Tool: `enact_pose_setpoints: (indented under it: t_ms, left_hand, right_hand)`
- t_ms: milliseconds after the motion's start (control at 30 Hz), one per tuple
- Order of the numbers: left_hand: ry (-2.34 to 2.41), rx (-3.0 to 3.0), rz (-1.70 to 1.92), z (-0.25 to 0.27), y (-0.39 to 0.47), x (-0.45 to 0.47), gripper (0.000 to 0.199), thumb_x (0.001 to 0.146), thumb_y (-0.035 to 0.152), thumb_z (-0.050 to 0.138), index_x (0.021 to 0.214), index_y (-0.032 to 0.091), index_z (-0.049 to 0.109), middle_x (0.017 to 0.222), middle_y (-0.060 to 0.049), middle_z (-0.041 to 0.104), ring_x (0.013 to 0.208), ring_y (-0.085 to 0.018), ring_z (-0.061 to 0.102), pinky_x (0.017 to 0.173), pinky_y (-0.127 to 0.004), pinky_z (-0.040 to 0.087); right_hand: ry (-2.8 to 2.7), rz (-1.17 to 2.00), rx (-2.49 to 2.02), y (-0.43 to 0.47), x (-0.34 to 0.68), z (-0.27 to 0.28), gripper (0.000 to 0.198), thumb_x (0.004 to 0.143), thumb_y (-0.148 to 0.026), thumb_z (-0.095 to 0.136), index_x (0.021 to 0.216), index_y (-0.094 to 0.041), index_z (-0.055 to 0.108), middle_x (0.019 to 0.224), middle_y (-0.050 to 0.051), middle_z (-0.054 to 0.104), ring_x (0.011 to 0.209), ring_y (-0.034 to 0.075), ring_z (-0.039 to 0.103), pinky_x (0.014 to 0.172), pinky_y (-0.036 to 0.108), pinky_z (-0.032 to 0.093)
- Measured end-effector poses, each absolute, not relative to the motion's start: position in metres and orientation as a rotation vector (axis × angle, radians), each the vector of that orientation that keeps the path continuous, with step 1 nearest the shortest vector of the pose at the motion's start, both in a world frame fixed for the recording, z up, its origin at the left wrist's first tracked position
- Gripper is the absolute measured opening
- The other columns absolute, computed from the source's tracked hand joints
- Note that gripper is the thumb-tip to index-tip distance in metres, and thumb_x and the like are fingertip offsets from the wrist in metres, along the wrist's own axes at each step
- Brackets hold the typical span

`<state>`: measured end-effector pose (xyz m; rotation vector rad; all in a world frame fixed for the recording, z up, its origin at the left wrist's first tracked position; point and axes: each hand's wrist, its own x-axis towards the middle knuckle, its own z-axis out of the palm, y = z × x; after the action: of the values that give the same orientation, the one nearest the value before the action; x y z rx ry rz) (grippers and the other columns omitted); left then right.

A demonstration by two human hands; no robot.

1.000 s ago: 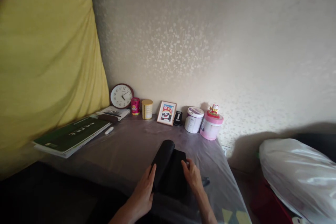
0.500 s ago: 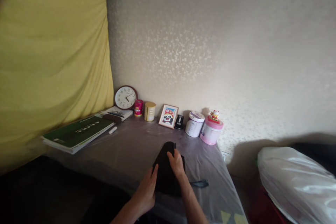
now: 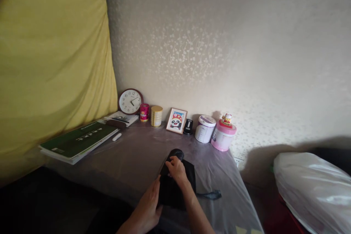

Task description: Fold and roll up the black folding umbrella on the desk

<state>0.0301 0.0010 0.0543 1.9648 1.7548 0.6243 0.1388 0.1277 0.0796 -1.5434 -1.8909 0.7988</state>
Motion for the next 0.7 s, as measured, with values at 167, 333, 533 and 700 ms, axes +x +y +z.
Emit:
enact_pose_setpoints:
  t_ms: [167,333,533,700]
  left_hand:
    - [1.875,2.039,0.657,0.055,-0.008,0.023,0.078,0.070,0.017,0.047,0.140,0.008,0.013,0.143,-0.017,0.032,0.131,-0.025,0.032,0.107,-0.041,0.029]
    - [1.894,2.203,0.728,0.067,-0.003,0.030,0.071,0.070,0.018,0.050,0.136,0.017,0.027,0.147,-0.013,0.024,0.135,-0.030,0.022,0.108,-0.051,0.026]
    - [1.793,2.170,0.653,0.049,0.008,0.037,0.078,0.065,0.009,0.048,0.139,0.015,0.021,0.150,-0.012,0.016,0.135,-0.029,0.023,0.108,-0.048,0.030]
    - [1.768,2.141,0.575,0.035,0.009,0.037,0.076,0.068,0.005,0.043,0.139,0.014,0.019,0.150,-0.016,0.013,0.137,-0.028,0.016,0.109,-0.047,0.028]
  right_hand:
    - [-1.998,0.922,-1.365,0.120,0.136,0.084,0.022,0.085,-0.029,0.042,0.080,-0.018,0.060,0.066,-0.001,0.070,0.043,0.007,0.055,0.046,0.017,0.042]
    - [-2.123,0.731,-1.339,0.116,0.133,0.088,0.024,0.086,-0.027,0.042,0.075,-0.021,0.062,0.071,0.000,0.071,0.059,0.011,0.063,0.058,0.020,0.044]
    - [-2.232,0.501,-1.311,0.103,0.136,0.091,0.025,0.088,-0.026,0.042,0.085,-0.023,0.066,0.078,0.001,0.070,0.072,0.014,0.064,0.065,0.021,0.044]
    - [-2.285,0.299,-1.120,0.101,0.142,0.085,0.025,0.090,-0.029,0.043,0.091,-0.025,0.067,0.084,0.002,0.069,0.086,0.016,0.060,0.079,0.025,0.044]
